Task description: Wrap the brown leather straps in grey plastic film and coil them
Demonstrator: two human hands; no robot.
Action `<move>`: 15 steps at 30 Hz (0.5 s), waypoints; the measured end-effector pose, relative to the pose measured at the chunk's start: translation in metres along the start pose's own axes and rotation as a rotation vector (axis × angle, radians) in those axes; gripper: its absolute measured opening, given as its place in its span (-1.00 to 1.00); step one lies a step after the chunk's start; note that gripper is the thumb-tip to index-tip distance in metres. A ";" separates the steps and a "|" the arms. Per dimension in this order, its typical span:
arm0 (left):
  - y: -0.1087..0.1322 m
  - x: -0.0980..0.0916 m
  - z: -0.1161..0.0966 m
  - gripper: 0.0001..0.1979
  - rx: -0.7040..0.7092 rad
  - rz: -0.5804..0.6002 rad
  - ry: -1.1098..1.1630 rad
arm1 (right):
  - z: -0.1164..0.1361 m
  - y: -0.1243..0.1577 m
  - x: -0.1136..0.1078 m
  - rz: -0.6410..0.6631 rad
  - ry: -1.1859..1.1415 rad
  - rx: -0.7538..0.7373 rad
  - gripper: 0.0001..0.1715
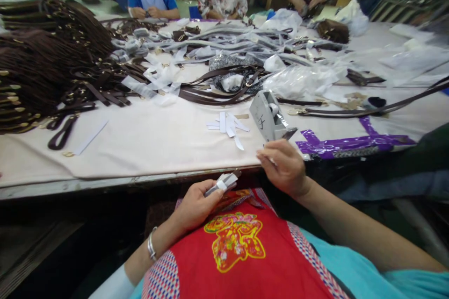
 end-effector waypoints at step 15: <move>0.000 0.011 -0.012 -0.56 0.112 0.044 -0.180 | -0.186 0.049 -0.019 -0.174 -0.365 1.157 -0.77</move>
Point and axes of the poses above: each hand's wrist, its own y-axis away from the middle knuckle, its own x-axis out of the palm, z = x × y, the point moved 10 cm from there along -y, towards the middle knuckle, and after that the axes turned 11 degrees about -x, right-handed, at the moved point
